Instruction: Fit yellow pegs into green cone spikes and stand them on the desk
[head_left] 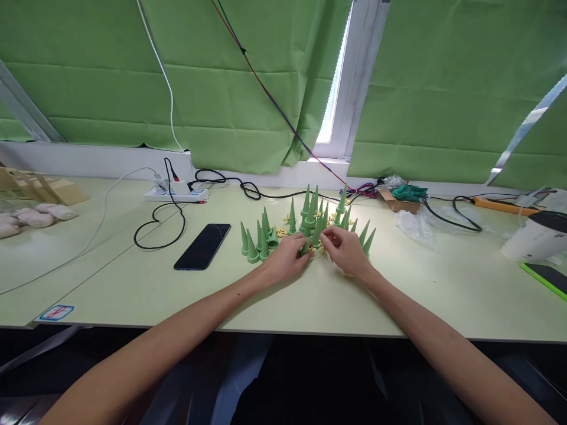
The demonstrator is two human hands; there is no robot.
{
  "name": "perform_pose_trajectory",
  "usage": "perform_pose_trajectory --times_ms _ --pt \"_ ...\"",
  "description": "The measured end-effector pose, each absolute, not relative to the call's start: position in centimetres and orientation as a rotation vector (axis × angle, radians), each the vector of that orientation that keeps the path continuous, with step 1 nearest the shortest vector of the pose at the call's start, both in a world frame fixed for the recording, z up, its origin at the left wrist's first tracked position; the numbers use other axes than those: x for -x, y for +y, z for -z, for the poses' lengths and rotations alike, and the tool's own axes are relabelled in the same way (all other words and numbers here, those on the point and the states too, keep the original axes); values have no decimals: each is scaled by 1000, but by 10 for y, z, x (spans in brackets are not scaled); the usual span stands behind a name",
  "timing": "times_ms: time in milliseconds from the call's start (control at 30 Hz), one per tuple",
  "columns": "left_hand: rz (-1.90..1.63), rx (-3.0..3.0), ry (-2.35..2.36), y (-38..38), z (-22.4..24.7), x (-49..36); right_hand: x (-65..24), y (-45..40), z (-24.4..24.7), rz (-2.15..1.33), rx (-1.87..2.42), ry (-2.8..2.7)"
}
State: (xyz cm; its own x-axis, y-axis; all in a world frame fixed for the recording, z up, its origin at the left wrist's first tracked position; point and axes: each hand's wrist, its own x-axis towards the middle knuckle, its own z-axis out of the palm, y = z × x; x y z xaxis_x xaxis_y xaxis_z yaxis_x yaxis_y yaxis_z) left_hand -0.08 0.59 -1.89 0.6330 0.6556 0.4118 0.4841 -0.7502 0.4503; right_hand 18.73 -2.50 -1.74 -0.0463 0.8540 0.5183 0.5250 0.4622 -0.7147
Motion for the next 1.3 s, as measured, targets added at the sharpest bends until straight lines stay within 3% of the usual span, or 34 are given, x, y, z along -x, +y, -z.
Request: perform_pose_trajectory --times_ms 533,1300 --pt "-1105 -2464 849 5 18 0 -189 -27 15 -345 1195 -1623" --pt "-1234 -2520 731 2 18 0 -186 -33 12 -447 1104 -1684"
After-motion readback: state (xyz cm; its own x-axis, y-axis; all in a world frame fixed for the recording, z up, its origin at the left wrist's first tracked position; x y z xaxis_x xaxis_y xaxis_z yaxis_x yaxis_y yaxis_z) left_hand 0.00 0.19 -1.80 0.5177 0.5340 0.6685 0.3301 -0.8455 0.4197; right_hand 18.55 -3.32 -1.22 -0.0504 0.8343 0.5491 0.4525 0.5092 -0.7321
